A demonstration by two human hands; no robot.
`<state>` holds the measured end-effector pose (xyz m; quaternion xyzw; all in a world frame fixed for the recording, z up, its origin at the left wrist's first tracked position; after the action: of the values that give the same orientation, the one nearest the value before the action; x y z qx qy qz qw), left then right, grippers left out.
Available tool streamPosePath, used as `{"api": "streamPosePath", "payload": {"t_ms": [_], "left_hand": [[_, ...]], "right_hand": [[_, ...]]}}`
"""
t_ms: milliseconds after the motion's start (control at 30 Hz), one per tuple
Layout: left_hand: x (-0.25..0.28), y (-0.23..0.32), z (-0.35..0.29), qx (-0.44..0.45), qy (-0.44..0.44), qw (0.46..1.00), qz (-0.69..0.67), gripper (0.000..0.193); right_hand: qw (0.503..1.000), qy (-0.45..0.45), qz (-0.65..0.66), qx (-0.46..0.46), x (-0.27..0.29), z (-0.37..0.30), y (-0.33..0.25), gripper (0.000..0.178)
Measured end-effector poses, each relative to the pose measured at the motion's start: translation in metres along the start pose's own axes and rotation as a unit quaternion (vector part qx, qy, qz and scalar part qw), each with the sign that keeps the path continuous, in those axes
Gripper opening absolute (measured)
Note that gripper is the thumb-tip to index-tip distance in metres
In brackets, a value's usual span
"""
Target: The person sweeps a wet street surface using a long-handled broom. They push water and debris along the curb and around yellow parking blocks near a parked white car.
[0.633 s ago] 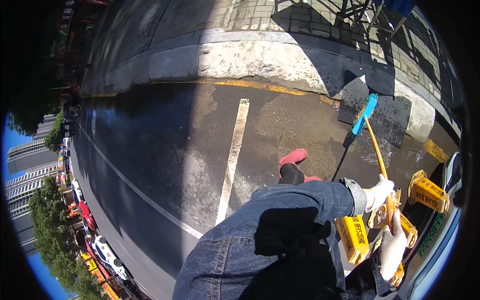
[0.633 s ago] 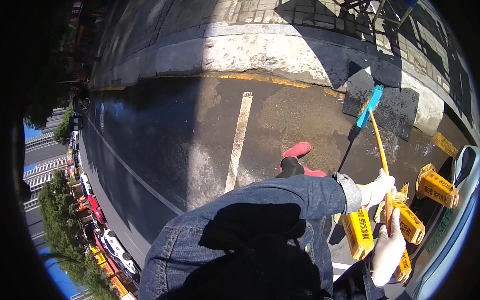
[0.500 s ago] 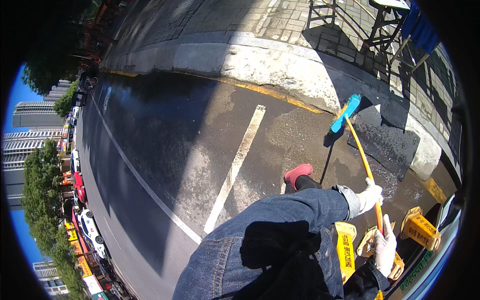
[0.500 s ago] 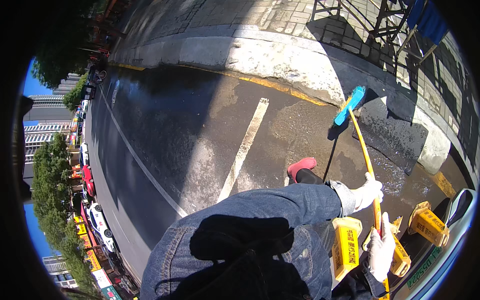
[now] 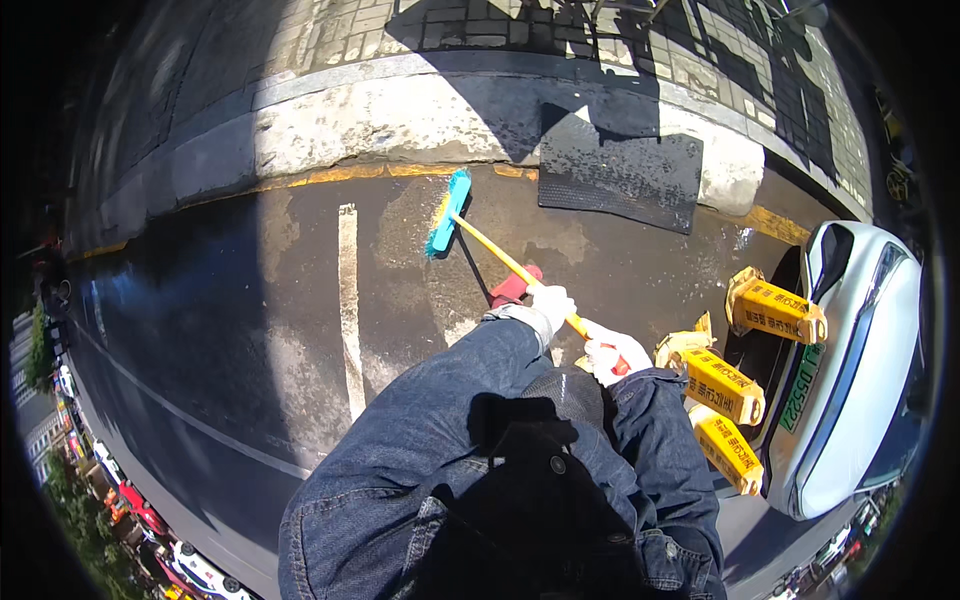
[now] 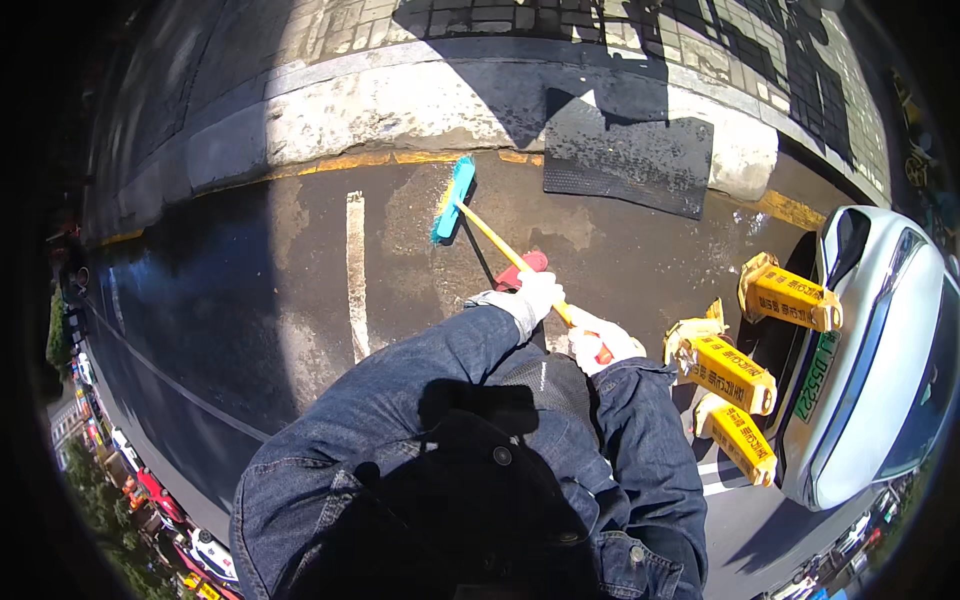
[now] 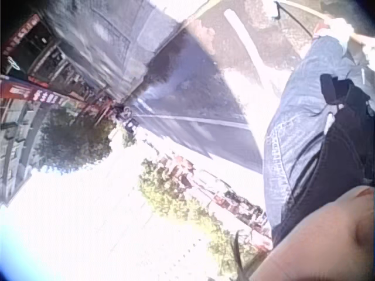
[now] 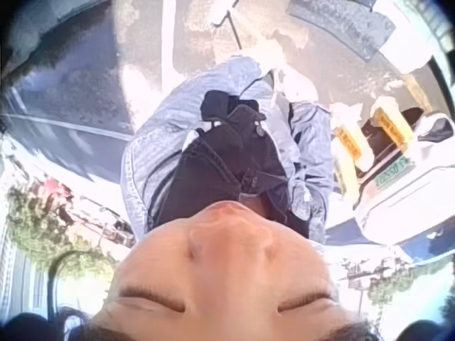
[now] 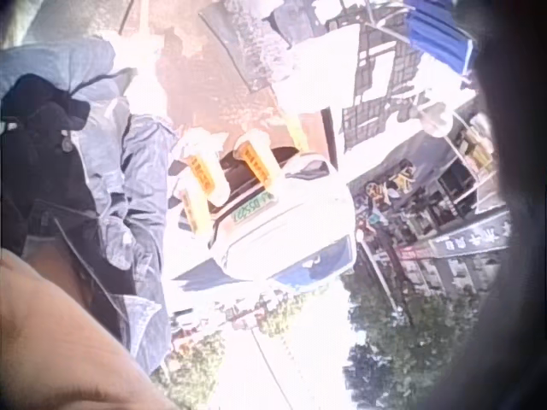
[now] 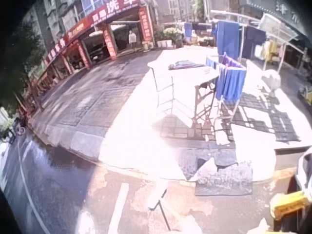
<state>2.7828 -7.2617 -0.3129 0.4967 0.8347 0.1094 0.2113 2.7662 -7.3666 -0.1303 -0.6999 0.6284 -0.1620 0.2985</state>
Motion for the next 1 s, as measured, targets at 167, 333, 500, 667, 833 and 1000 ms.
{"api": "streamPosePath", "payload": {"t_ms": [167,333,500,667,833,1000], "left_hand": [[-0.202,-0.045,-0.057,0.202,-0.074,0.951,-0.221,0.026],[-0.313,-0.089,-0.058,0.198,-0.101,0.969,-0.107,0.024],[-0.401,-0.099,-0.046,0.106,-0.155,0.979,0.079,0.022],[-0.515,-0.100,-0.027,0.115,-0.251,0.958,0.076,0.017],[-0.598,-0.100,-0.032,0.125,-0.329,0.926,0.140,0.018],[-0.615,-0.096,-0.104,0.250,-0.276,0.904,0.209,0.018]], "right_hand": [[0.877,0.266,0.315,-0.246,0.122,-0.096,-0.066,0.029],[0.860,0.350,0.310,-0.207,0.190,-0.140,-0.126,0.031],[0.869,0.354,0.323,-0.125,0.285,-0.135,-0.097,0.031],[0.858,0.384,0.338,-0.042,0.365,-0.106,-0.097,0.035],[0.822,0.403,0.400,-0.038,0.404,-0.114,-0.120,0.042],[0.733,0.405,0.544,-0.055,0.391,-0.172,-0.148,0.050]]}}
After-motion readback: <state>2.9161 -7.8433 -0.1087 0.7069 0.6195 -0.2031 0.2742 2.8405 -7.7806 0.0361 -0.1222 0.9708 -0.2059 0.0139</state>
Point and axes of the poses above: each hand's wrist, its own z-axis towards the middle knuckle, its own x-axis out of the back of the hand, y = z × x, the point moved 10 cm from there along z, towards the middle knuckle, and after that the axes turned 11 degrees about y, right-handed, at the moved point
